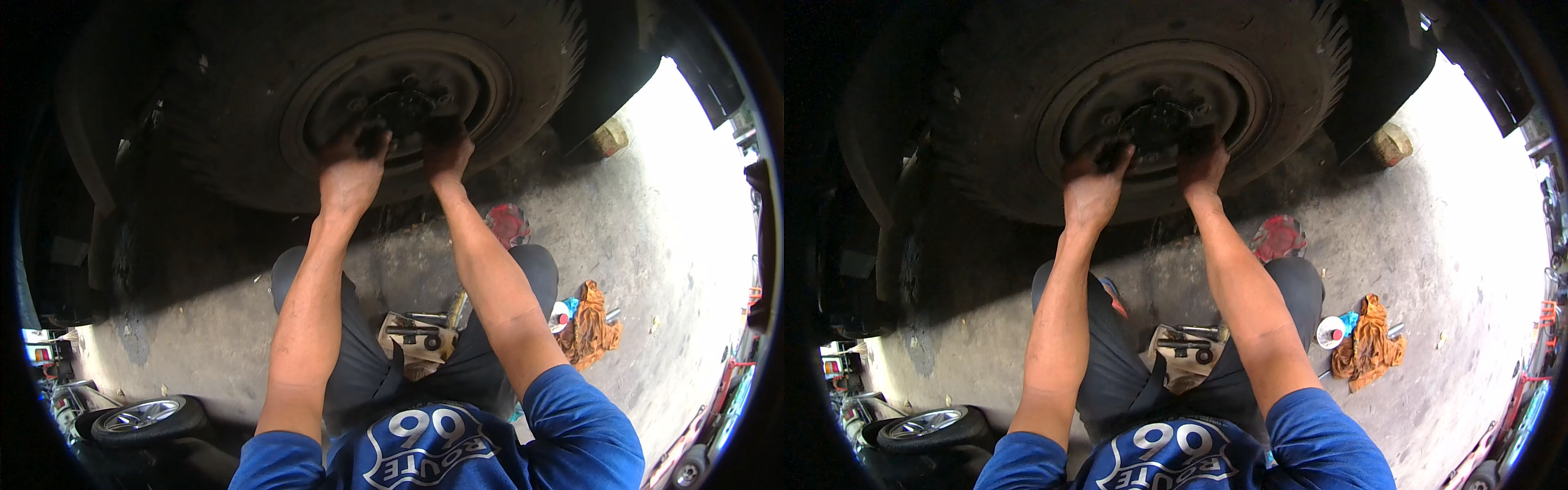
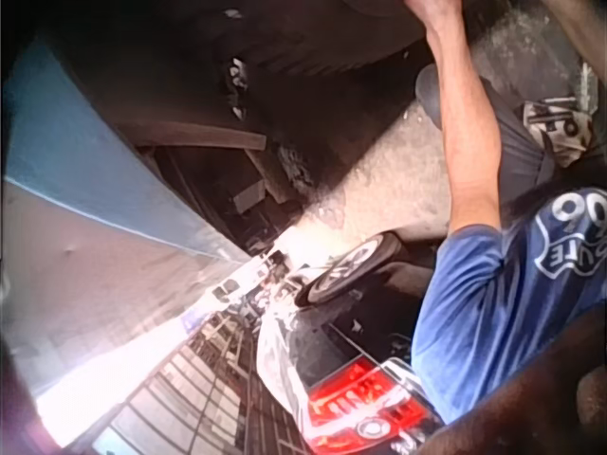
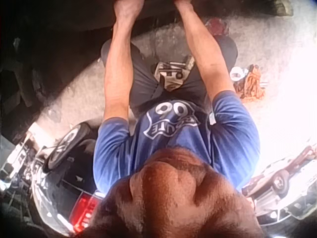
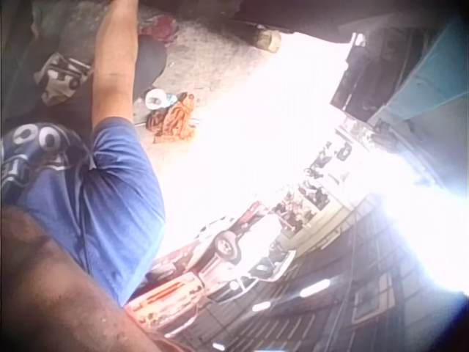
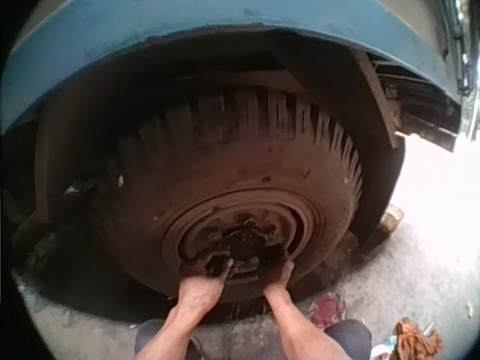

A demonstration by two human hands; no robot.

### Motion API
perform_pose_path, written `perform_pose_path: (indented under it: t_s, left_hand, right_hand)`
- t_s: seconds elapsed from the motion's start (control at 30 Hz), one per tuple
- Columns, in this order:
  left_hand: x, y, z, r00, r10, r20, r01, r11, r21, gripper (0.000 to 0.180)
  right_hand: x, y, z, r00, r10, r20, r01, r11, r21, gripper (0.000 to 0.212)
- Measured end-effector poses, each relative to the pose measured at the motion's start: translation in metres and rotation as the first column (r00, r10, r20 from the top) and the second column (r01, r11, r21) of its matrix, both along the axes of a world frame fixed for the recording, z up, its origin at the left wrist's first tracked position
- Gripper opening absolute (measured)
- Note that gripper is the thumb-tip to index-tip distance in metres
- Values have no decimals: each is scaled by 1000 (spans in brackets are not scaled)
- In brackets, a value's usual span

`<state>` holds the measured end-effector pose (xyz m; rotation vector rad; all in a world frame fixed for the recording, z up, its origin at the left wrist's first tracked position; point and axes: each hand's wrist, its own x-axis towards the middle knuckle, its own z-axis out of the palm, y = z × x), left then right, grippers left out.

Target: The person kneels beside a car and uses a lug wrench to loosen and remove the lug nuts from a wheel. After removing the nuts, the person stands up and walks away carrying a container and a pan.

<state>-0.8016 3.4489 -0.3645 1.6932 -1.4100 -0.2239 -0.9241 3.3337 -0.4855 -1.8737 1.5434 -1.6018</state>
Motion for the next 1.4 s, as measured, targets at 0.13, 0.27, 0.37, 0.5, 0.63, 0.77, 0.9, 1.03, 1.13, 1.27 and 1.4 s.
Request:
perform_pose_path:
  t_s: [0.13, 0.27, 0.37, 0.5, 0.63, 0.77, 0.9, 1.03, 1.13, 1.27, 1.4]
  left_hand:
    - [-1, 1, 1, 996, -31, -85, 35, 999, 39, 25]
    - [-1, -2, -2, 984, -47, -170, 57, 997, 57, 25]
    - [-1, -3, -2, 983, -69, -172, 74, 997, 22, 25]
    - [-3, -3, 0, 982, -65, -175, 76, 996, 56, 26]
    - [-5, -1, 3, 979, -61, -194, 81, 992, 98, 27]
    - [-4, -1, 1, 984, -49, -171, 69, 991, 111, 28]
    - [-4, -2, -2, 996, -47, -73, 52, 996, 72, 29]
    - [-6, -1, -3, 997, -34, -67, 40, 994, 101, 30]
    - [-7, -2, -2, 990, -44, -130, 63, 988, 139, 30]
    - [-8, -3, -1, 983, -54, -177, 84, 982, 167, 30]
    - [-11, -2, -1, 991, -45, -126, 68, 980, 187, 29]
  right_hand:
    - [1, -3, -2, 990, -16, -138, 26, 997, 67, 15]
    - [2, -7, -3, 977, -74, -199, 54, 993, -108, 17]
    - [1, -6, 1, 1000, 12, -12, -12, 998, -65, 17]
    - [-1, -6, 6, 997, 52, -64, -42, 989, 141, 21]
    - [-3, -6, 7, 970, 90, -227, -52, 984, 170, 23]
    - [-3, -6, 5, 988, 109, -106, -83, 970, 229, 22]
    - [-2, -6, 4, 990, 86, -113, -68, 987, 149, 19]
    - [-1, -6, 8, 991, 41, -124, -21, 987, 157, 16]
    - [0, -3, 14, 985, 45, -164, -7, 973, 229, 18]
    - [0, 2, 18, 984, 29, -177, 26, 954, 299, 18]
    - [-1, -5, -2, 977, 86, -197, -28, 960, 280, 20]
